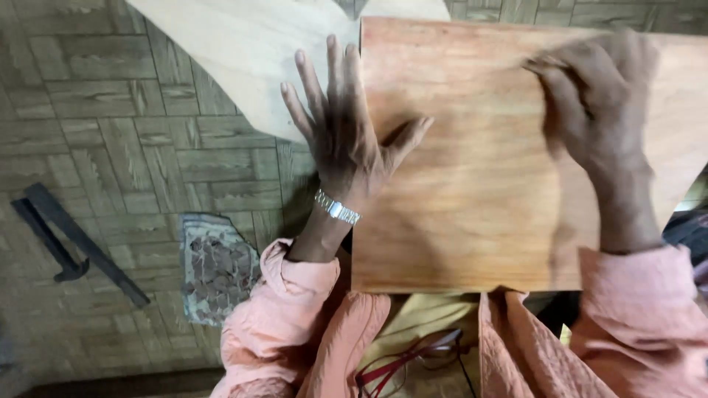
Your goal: The person sits on the floor and sands a large, light-colored wooden piece resting on their lap using a small sanding block. They hold the wood steady with one hand while moving the sanding block back and forth across the surface.
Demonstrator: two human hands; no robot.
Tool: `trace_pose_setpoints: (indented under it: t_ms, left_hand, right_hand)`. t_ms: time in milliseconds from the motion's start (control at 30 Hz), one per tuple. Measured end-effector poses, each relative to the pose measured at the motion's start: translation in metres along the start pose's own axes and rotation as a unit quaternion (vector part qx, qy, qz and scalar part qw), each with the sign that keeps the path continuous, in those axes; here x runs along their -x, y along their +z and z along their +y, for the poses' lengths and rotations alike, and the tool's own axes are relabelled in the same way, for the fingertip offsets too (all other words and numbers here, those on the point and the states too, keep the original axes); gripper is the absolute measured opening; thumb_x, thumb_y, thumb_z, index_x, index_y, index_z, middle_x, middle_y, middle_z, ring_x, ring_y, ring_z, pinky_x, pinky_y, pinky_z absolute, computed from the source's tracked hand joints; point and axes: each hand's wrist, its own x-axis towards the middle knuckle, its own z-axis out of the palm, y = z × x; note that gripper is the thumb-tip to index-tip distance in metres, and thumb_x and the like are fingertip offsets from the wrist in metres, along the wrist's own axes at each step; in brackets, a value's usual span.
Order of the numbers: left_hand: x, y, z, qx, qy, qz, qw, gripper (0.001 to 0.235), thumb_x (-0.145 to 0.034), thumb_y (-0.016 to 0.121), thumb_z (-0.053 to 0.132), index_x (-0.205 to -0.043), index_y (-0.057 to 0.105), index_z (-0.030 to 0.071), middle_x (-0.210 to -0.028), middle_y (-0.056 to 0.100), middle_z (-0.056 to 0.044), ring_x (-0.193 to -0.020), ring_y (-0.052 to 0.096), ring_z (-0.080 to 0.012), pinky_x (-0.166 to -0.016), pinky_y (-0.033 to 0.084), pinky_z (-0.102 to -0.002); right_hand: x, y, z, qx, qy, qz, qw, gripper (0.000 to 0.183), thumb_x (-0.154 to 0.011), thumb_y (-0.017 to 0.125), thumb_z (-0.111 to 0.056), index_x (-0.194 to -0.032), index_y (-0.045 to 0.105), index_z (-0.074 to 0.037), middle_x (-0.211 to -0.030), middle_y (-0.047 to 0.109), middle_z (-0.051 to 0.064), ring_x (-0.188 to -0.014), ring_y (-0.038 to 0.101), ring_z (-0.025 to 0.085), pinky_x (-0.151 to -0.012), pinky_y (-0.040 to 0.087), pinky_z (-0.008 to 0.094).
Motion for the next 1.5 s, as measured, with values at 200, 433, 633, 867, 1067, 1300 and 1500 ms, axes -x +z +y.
trace_pose_setpoints:
  t_ms: [200, 433, 633, 867, 1067, 1300, 1500]
  left_hand:
    - [0.0, -0.005, 0.004, 0.006, 0.001, 0.0, 1.0, 0.13, -0.091, 0.059, 0.107, -0.163, 0.021, 0.005, -0.174, 0.026, -0.009, -0.165, 0.023, -0.0327, -0.134, 0.01, -0.058]
    - [-0.007, 0.003, -0.001, 0.037, 0.023, -0.028, 0.999, 0.137, -0.085, 0.071, 0.101, -0.167, 0.014, 0.007, -0.176, 0.014, -0.012, -0.165, 0.012, -0.0337, -0.131, 0.006, -0.063]
    - [-0.008, 0.009, 0.0, 0.085, 0.007, 0.042, 0.995, 0.123, -0.087, 0.069, 0.096, -0.164, 0.026, 0.01, -0.173, 0.026, -0.013, -0.165, 0.023, -0.0329, -0.135, 0.007, -0.061]
    - [-0.013, 0.007, 0.004, 0.106, -0.002, 0.04, 0.994, 0.12, -0.088, 0.067, 0.093, -0.165, 0.024, 0.011, -0.174, 0.026, -0.011, -0.166, 0.022, -0.0321, -0.135, 0.008, -0.059]
    - [-0.016, 0.005, 0.001, 0.044, 0.019, -0.029, 0.998, 0.141, -0.079, 0.085, 0.096, -0.166, 0.019, 0.008, -0.175, 0.017, -0.012, -0.164, 0.012, -0.0341, -0.131, 0.007, -0.062]
    - [-0.015, 0.006, 0.0, 0.149, 0.006, 0.037, 0.988, 0.118, -0.085, 0.059, 0.092, -0.165, 0.026, 0.012, -0.174, 0.028, -0.01, -0.166, 0.022, -0.032, -0.136, 0.009, -0.061]
    - [-0.016, -0.003, 0.002, 0.135, 0.004, 0.042, 0.99, 0.114, -0.087, 0.058, 0.092, -0.163, 0.028, 0.012, -0.173, 0.032, -0.009, -0.165, 0.025, -0.0314, -0.136, 0.006, -0.058]
  right_hand:
    - [-0.041, 0.053, -0.015, -0.122, -0.065, 0.009, 0.99, 0.015, -0.116, 0.058, -0.002, -0.121, 0.068, 0.008, -0.111, 0.061, 0.025, -0.104, 0.053, 0.042, -0.1, 0.035, 0.053]
    - [-0.112, 0.089, -0.07, -0.04, -0.106, 0.044, 0.993, 0.019, -0.114, 0.058, -0.03, -0.117, 0.073, -0.019, -0.104, 0.057, 0.01, -0.093, 0.052, 0.034, -0.086, 0.039, 0.05]
    - [-0.001, 0.038, 0.063, 0.023, 0.034, -0.059, 0.997, 0.022, -0.121, 0.053, -0.01, -0.106, 0.069, -0.005, -0.1, 0.058, 0.014, -0.093, 0.049, 0.033, -0.087, 0.036, 0.049]
    - [-0.059, 0.073, 0.025, -0.124, -0.001, -0.018, 0.992, 0.009, -0.121, 0.067, 0.0, -0.122, 0.076, 0.001, -0.114, 0.073, 0.017, -0.103, 0.063, 0.033, -0.099, 0.045, 0.044]
    - [-0.125, 0.116, -0.072, -0.007, -0.075, 0.067, 0.995, 0.01, -0.108, 0.063, -0.025, -0.11, 0.068, -0.018, -0.105, 0.061, 0.007, -0.091, 0.052, 0.031, -0.077, 0.034, 0.048]
    - [-0.035, 0.021, 0.013, -0.005, -0.019, -0.032, 0.999, 0.01, -0.126, 0.078, -0.011, -0.121, 0.085, -0.007, -0.097, 0.072, 0.012, -0.088, 0.055, 0.033, -0.086, 0.035, 0.047]
    - [-0.052, 0.034, 0.017, -0.133, 0.001, -0.017, 0.991, 0.013, -0.123, 0.069, 0.004, -0.112, 0.078, 0.005, -0.105, 0.073, 0.018, -0.095, 0.063, 0.033, -0.093, 0.044, 0.046]
